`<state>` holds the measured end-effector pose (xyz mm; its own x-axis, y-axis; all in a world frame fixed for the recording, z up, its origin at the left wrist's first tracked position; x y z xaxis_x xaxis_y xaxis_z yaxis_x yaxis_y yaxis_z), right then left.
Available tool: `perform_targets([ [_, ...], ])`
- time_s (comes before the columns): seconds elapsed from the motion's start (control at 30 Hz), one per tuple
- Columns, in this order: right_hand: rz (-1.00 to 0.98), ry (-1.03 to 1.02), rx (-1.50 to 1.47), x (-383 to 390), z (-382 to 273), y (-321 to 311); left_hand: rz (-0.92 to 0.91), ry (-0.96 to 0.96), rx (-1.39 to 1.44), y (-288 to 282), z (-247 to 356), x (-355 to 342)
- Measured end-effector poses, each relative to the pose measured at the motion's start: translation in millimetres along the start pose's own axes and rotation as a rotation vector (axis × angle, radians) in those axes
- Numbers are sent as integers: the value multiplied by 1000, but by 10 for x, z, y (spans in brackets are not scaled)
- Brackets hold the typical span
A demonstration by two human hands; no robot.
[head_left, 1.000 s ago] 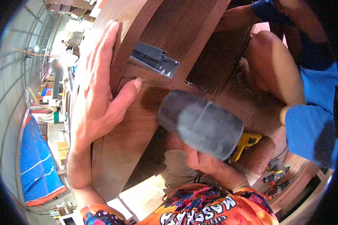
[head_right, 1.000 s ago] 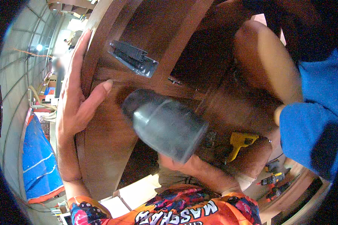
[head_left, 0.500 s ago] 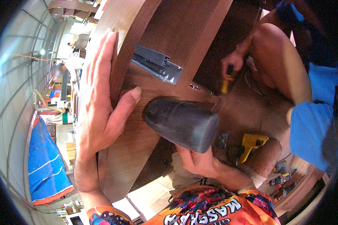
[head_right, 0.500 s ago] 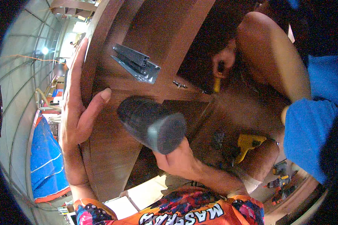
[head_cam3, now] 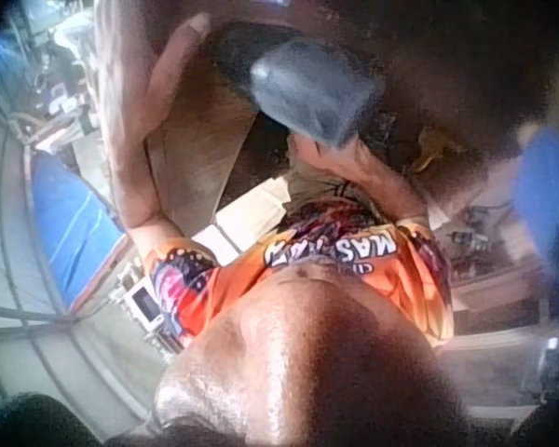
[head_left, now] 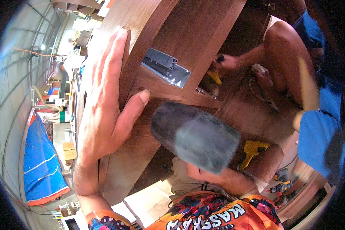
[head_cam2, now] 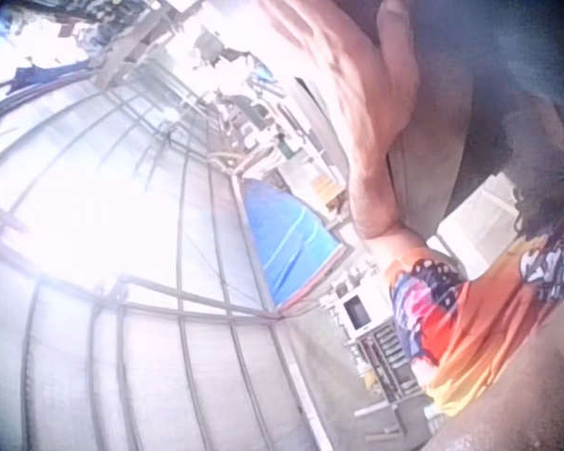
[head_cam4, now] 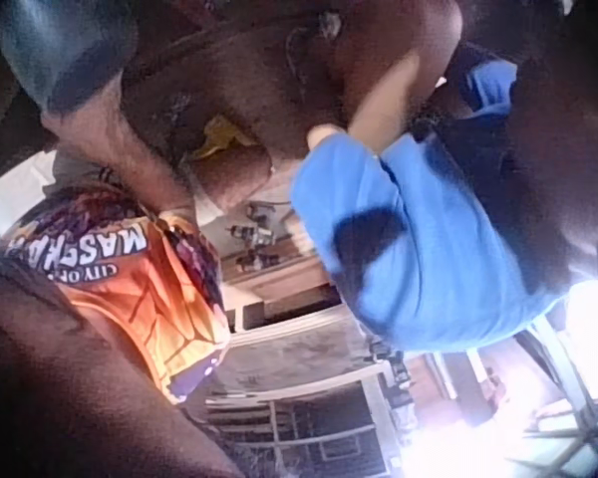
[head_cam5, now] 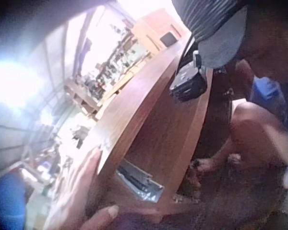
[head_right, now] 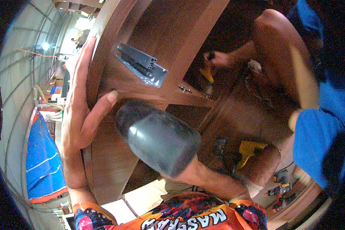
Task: The person applies laminate to a wooden furniture piece using a heat gun, a rubber mallet, and a cloth. They use the heat gun to warm the laminate, press it down by hand and with a cloth, and use a mallet to secure parts.
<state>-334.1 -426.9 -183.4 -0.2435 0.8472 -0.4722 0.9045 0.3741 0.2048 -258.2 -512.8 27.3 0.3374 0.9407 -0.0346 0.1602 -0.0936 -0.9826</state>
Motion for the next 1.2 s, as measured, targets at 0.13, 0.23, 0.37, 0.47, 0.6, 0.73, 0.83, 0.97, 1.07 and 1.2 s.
perform_targets([
  [0.13, -115, 202, -34, 18, 132, -46, 17, 5, 17, 27, -17, 27],
  [0.23, -33, -5, 85, 77, 74, 0, 19, -4, -2, -11, -16, 16],
  [0.37, -12, 13, 57, 122, 208, 75, 10, -15, -13, -20, -9, -5],
  [0.47, 19, 254, -45, 180, 256, -91, 34, 20, -8, 10, -27, 20],
  [0.6, 110, 92, 199, 305, 104, -179, 49, 59, 14, 17, 1, 39],
  [0.73, 47, 197, -36, 177, 334, -36, 46, 69, 10, 11, 35, -21],
  [0.83, 76, 304, -117, 279, 442, -91, 55, 53, 25, 33, 14, 39],
  [0.97, 212, 120, 34, 437, 338, -126, 54, 40, 53, 51, 6, 12],
  [1.07, 73, 244, 9, 481, 573, 84, 42, 39, 47, 50, 26, -7],
  [1.2, 86, 334, -78, 515, 698, 27, 34, 26, 50, 69, -21, 7],
])
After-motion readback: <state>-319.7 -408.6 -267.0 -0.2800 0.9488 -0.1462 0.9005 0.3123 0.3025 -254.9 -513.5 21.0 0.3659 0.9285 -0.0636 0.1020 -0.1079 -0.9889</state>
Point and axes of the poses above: each hand's wrist, its own x-axis away from the middle knuckle, its own y-axis out of the palm, z = x × y, the point moved 9 cm from there along -x, towards the middle knuckle, and after that the axes turned 1 degree about y, right-handed, at the moved point
